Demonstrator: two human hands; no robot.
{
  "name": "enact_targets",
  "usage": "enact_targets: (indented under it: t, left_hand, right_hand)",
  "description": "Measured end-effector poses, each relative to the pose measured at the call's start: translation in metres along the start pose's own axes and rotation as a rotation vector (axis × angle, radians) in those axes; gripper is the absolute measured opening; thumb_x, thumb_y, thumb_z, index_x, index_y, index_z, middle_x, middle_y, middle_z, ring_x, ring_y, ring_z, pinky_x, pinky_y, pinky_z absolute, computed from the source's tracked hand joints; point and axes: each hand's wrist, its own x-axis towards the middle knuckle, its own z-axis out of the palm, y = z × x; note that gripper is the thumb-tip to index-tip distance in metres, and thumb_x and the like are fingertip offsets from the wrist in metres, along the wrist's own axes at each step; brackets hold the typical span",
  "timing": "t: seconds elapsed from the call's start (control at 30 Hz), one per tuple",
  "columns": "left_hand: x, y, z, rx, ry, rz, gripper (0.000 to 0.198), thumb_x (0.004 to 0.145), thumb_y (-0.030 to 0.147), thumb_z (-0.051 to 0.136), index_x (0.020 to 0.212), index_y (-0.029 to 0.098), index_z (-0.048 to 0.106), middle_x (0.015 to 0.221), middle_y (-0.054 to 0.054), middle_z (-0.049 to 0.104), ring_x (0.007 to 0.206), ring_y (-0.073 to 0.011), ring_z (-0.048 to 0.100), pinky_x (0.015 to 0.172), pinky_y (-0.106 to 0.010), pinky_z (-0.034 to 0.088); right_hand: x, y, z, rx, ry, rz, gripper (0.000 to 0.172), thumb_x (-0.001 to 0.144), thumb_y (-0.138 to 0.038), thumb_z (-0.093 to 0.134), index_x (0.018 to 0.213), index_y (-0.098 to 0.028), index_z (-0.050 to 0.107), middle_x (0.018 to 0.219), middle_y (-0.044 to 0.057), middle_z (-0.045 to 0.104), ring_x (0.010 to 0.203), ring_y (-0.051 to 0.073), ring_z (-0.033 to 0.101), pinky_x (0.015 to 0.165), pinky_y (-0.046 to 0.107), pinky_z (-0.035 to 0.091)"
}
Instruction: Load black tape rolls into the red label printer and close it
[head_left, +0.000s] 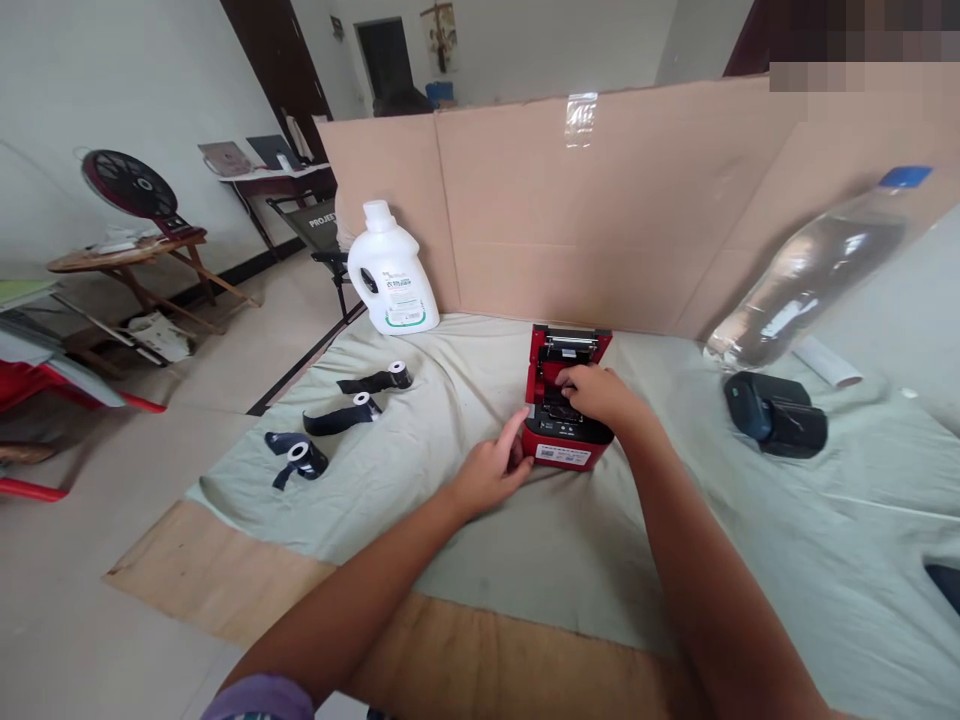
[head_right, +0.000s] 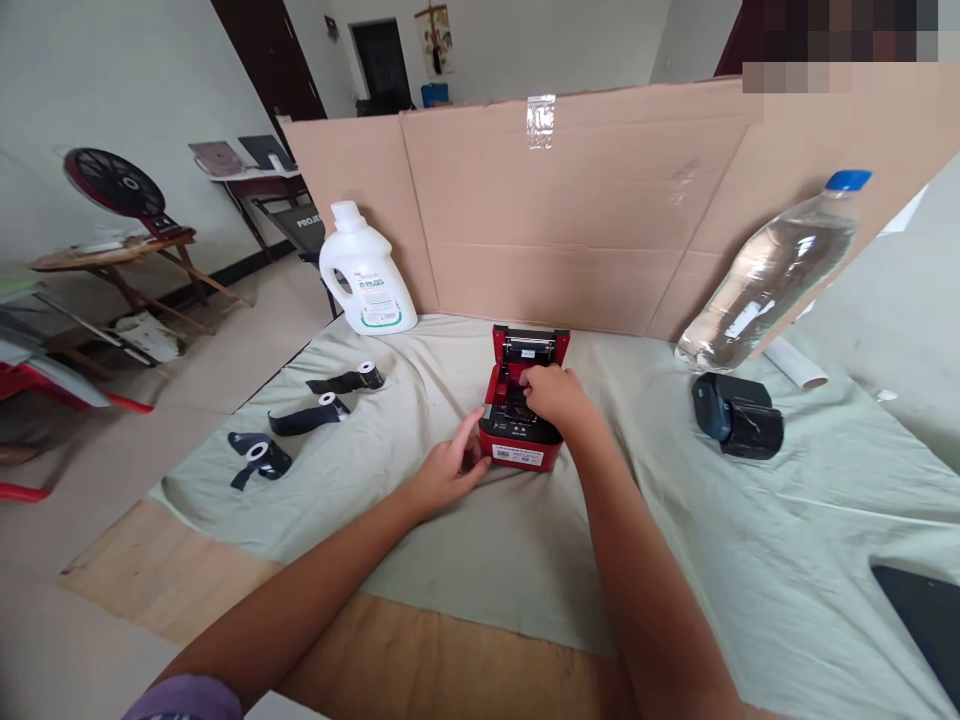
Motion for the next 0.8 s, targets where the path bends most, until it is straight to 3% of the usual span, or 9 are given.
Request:
enact_targets:
  t: [0.17,0.23,0.3,0.37,0.47,0.53,0.63,0.7,0.8]
  left_hand:
    - [0.001,0.001,-0.001,0.034,0.099,0.03,0.069,0.092,0.032,0.054,0.156,0.024,0.029,0.091,0.0,0.063,0.076,-0.0156,0.059,0.077,-0.028,0.05]
    - [0.003,0.005,-0.004,0.069,0.215,0.104,0.062,0.092,0.036,0.055,0.149,0.018,0.041,0.103,-0.007,0.063,0.091,-0.0191,0.06,0.087,-0.032,0.051]
    - [0.007,0.013,-0.009,0.129,0.311,0.192,0.058,0.092,0.04,0.055,0.143,0.014,0.048,0.118,-0.013,0.061,0.11,-0.0233,0.057,0.099,-0.036,0.047]
    - [0.014,0.027,-0.016,0.221,0.315,0.263,0.056,0.094,0.044,0.054,0.142,0.016,0.05,0.131,-0.014,0.058,0.123,-0.0257,0.051,0.107,-0.039,0.041]
    - [0.03,0.052,-0.027,0.375,0.174,0.305,0.049,0.099,0.048,0.048,0.139,0.023,0.055,0.137,-0.01,0.06,0.13,-0.0254,0.048,0.111,-0.042,0.033]
    - [0.045,0.066,-0.033,0.444,0.028,0.282,0.043,0.101,0.049,0.044,0.131,0.025,0.063,0.127,-0.006,0.068,0.121,-0.0232,0.056,0.106,-0.041,0.034]
    - [0.065,0.08,-0.042,0.523,-0.124,0.25,0.033,0.101,0.04,0.046,0.115,0.026,0.072,0.11,-0.002,0.074,0.105,-0.0201,0.063,0.094,-0.037,0.036]
    - [0.074,0.084,-0.046,0.591,-0.134,0.276,0.027,0.099,0.031,0.049,0.104,0.027,0.075,0.102,-0.001,0.075,0.101,-0.0198,0.064,0.09,-0.036,0.036]
    - [0.075,0.083,-0.049,0.682,-0.039,0.392,0.026,0.098,0.025,0.049,0.097,0.025,0.075,0.104,-0.004,0.072,0.104,-0.0205,0.06,0.088,-0.036,0.035]
  right_hand:
    - [-0.024,0.011,-0.04,0.332,0.023,-0.116,0.019,0.09,-0.028,0.057,0.092,-0.024,0.075,0.093,0.004,0.076,0.084,0.02,0.068,0.078,0.031,0.049]
    - [-0.032,0.017,-0.055,0.405,0.207,-0.027,0.019,0.09,-0.033,0.059,0.088,-0.022,0.074,0.088,0.004,0.075,0.08,0.019,0.066,0.076,0.031,0.048]
    - [-0.031,0.024,-0.06,0.435,0.472,0.105,0.021,0.089,-0.034,0.06,0.096,-0.019,0.073,0.093,0.008,0.074,0.082,0.02,0.065,0.077,0.033,0.047]
    - [-0.022,0.03,-0.053,0.47,0.64,0.174,0.028,0.089,-0.032,0.061,0.11,-0.016,0.07,0.104,0.013,0.073,0.089,0.02,0.064,0.081,0.035,0.047]
    - [-0.003,0.034,-0.034,0.66,0.619,0.189,0.034,0.089,-0.03,0.059,0.118,-0.014,0.066,0.114,0.017,0.071,0.092,0.019,0.063,0.078,0.034,0.048]
    - [0.007,0.035,-0.021,0.823,0.573,0.225,0.03,0.09,-0.032,0.057,0.112,-0.015,0.068,0.108,0.017,0.071,0.086,0.018,0.063,0.068,0.032,0.047]
    - [0.01,0.031,-0.007,0.944,0.649,0.259,0.024,0.089,-0.037,0.055,0.098,-0.018,0.067,0.097,0.015,0.071,0.08,0.019,0.062,0.06,0.031,0.044]
    - [0.004,0.027,0.002,0.976,0.737,0.256,0.021,0.087,-0.039,0.054,0.089,-0.021,0.065,0.093,0.014,0.071,0.08,0.02,0.064,0.061,0.033,0.045]
    - [-0.016,0.023,0.02,0.996,0.819,0.192,0.018,0.084,-0.043,0.056,0.083,-0.025,0.061,0.099,0.014,0.072,0.093,0.024,0.069,0.071,0.037,0.052]
